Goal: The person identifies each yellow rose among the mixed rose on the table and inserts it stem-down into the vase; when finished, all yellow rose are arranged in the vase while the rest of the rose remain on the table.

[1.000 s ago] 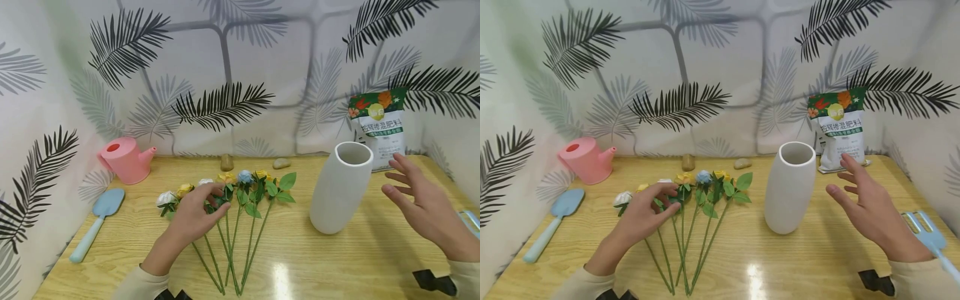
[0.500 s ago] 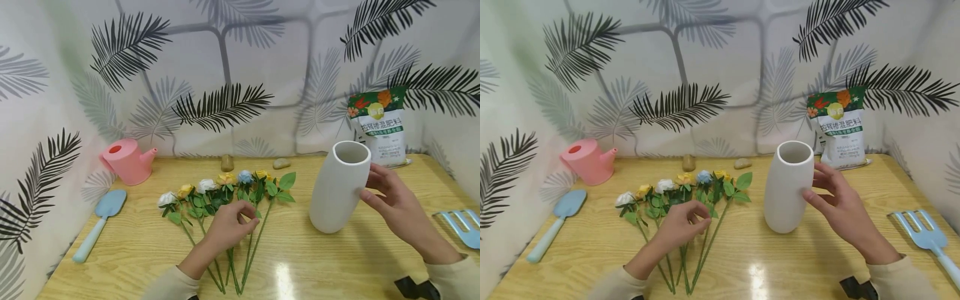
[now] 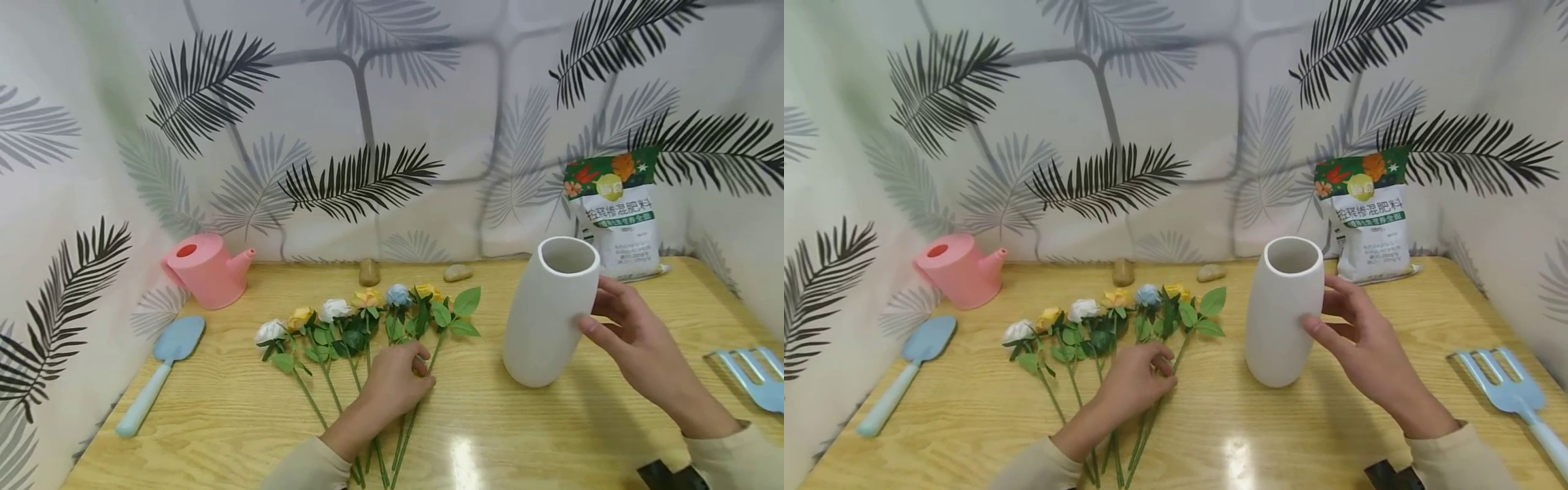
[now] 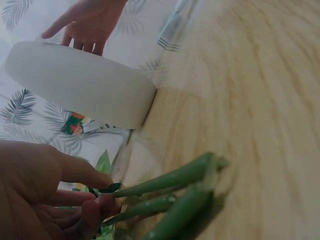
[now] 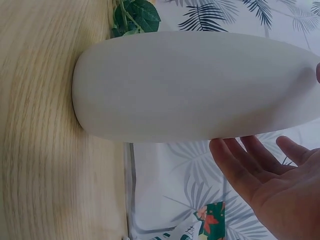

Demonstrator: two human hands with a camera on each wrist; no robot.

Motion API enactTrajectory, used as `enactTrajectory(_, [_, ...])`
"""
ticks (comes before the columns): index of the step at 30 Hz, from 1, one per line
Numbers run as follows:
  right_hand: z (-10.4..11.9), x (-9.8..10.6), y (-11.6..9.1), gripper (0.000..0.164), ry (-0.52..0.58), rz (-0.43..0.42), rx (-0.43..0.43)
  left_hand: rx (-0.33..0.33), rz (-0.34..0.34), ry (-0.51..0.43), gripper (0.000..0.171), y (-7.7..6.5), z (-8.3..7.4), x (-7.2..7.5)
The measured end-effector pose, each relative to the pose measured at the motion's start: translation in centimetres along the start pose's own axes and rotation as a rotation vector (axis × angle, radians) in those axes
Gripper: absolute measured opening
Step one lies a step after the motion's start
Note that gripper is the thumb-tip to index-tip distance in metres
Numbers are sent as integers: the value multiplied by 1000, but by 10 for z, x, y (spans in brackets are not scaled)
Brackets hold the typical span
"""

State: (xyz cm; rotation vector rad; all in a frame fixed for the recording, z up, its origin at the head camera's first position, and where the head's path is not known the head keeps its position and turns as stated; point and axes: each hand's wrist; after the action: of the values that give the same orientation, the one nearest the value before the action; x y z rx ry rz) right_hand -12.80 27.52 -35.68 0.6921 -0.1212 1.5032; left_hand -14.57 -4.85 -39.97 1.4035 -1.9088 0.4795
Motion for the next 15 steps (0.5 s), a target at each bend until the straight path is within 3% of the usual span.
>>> enactTrajectory(6, [2, -3, -2, 62, -12, -1, -12, -13, 19, 18, 24, -1, 1, -1])
enactTrajectory(15, [6, -3, 0, 64, -73, -11, -24, 60, 37, -142, 26, 0, -10, 3])
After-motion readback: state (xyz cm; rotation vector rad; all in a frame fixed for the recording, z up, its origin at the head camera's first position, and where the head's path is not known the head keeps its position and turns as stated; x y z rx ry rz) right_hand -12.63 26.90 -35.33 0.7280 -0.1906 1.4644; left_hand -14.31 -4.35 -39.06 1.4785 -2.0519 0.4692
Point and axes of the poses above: each hand's wrist, its own y-axis towards the middle knuckle, its own x-axis out of the back of the hand, z = x × y, and after that the axes turned 2 degrees about -x, right-handed
